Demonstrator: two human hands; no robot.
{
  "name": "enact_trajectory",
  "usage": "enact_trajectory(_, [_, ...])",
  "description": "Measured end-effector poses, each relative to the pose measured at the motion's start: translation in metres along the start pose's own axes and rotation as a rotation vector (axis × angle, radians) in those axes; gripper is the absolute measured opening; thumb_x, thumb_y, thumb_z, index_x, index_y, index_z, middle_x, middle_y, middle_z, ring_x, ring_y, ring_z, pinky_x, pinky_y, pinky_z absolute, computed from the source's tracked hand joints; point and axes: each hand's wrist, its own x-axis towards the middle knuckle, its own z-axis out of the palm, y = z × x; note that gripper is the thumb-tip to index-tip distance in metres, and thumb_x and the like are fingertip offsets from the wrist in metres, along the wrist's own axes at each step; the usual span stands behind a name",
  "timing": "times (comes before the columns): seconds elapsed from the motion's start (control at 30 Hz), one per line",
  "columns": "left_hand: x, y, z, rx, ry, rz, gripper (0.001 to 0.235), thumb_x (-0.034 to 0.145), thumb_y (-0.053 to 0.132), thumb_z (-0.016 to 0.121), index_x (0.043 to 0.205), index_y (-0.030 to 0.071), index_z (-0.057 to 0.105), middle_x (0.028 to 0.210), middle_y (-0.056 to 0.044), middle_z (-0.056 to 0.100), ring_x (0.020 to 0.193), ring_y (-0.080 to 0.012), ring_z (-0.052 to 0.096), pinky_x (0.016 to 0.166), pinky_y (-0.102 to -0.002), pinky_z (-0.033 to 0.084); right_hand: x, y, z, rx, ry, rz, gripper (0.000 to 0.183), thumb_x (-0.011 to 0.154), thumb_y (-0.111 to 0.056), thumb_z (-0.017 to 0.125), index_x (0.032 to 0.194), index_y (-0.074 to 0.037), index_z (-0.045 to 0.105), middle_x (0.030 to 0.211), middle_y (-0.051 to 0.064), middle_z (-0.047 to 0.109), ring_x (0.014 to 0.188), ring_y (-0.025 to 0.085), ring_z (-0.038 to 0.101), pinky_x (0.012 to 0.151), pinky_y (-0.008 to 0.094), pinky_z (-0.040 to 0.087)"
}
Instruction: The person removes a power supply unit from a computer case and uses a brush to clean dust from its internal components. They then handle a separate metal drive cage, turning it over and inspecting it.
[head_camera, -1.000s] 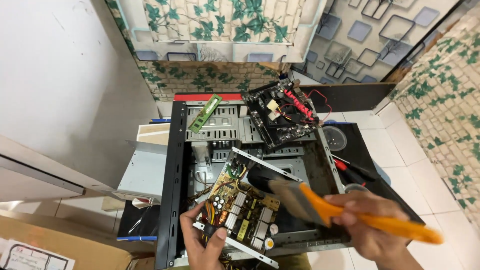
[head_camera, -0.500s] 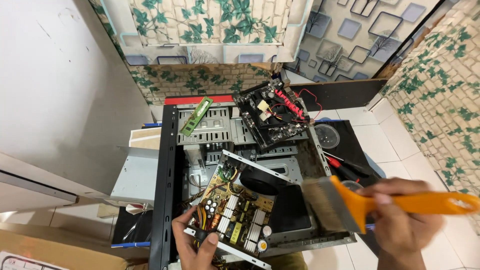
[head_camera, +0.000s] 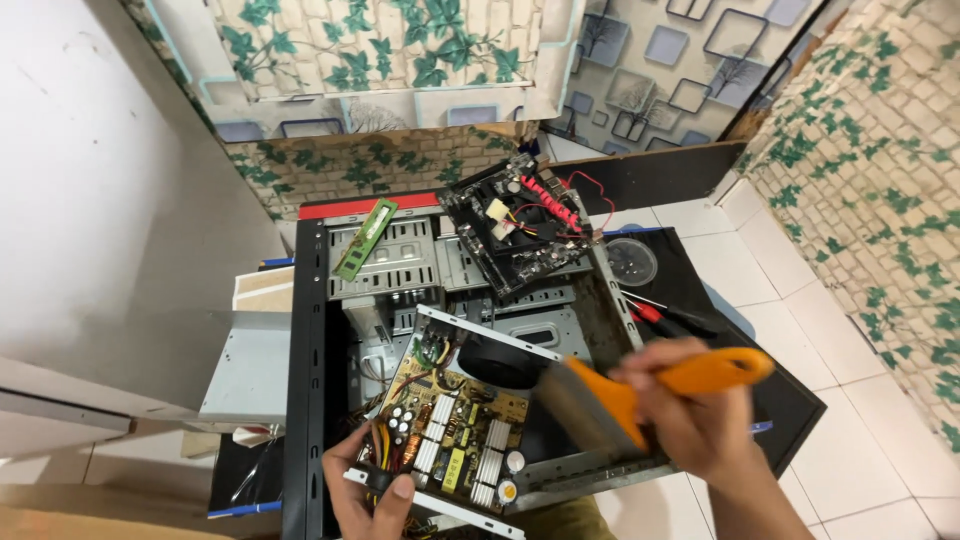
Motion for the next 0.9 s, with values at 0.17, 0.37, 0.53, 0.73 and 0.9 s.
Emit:
enact_trajectory(0.17, [0.003, -0.004, -0.003, -0.008, -0.014, 0.039, 0.081, 0.062, 0.035, 0.074, 0.136, 0.010, 0.051, 0.114, -0.014, 0.058, 0.087, -0.0309, 0.063, 0.073, -0.045, 0.056, 0.004, -0.027, 0.004, 0.055, 0.180, 0.154, 0.015, 0.098, 0.007, 0.059, 0.094, -0.005, 0.068, 0.080, 0.010, 0.072, 0.036, 0.010, 0.053, 0.034, 0.022, 0.050])
enact_trajectory(0.37, [0.010, -0.013, -0.005, 0.029, -0.012, 0.082, 0.082, 0.062, 0.038, 0.074, 0.135, 0.007, 0.052, 0.113, -0.013, 0.057, 0.086, -0.0291, 0.063, 0.071, -0.041, 0.056, 0.004, -0.056, 0.016, 0.221, 0.378, 0.465, 0.018, 0.090, 0.011, 0.057, 0.093, -0.004, 0.049, 0.076, 0.020, 0.066, 0.034, 0.024, 0.054, 0.030, 0.029, 0.047])
enact_trajectory(0.53, [0.009, -0.013, -0.006, 0.009, -0.027, 0.071, 0.084, 0.062, 0.037, 0.074, 0.137, 0.008, 0.051, 0.116, -0.013, 0.057, 0.087, -0.0294, 0.063, 0.074, -0.042, 0.056, -0.017, -0.023, 0.030, 0.378, 0.236, 0.326, 0.021, 0.092, 0.010, 0.058, 0.099, -0.003, 0.044, 0.085, 0.017, 0.058, 0.068, 0.025, 0.073, 0.031, 0.029, 0.058])
enact_trajectory(0.73, [0.004, -0.007, -0.006, -0.009, -0.051, 0.076, 0.085, 0.061, 0.037, 0.075, 0.138, 0.011, 0.050, 0.126, -0.011, 0.057, 0.092, -0.0326, 0.066, 0.076, -0.047, 0.059, -0.007, -0.024, 0.014, 0.416, 0.113, 0.440, 0.015, 0.091, 0.008, 0.055, 0.096, -0.004, 0.049, 0.077, 0.016, 0.068, 0.035, 0.024, 0.057, 0.025, 0.028, 0.048])
enact_trajectory(0.9, [0.001, -0.003, -0.004, 0.011, -0.040, 0.054, 0.084, 0.061, 0.038, 0.075, 0.136, 0.010, 0.052, 0.123, -0.012, 0.058, 0.091, -0.0312, 0.065, 0.075, -0.045, 0.058, -0.009, -0.018, 0.016, 0.444, 0.200, 0.281, 0.016, 0.093, 0.009, 0.054, 0.097, -0.006, 0.053, 0.083, 0.015, 0.068, 0.054, 0.025, 0.070, 0.030, 0.026, 0.059])
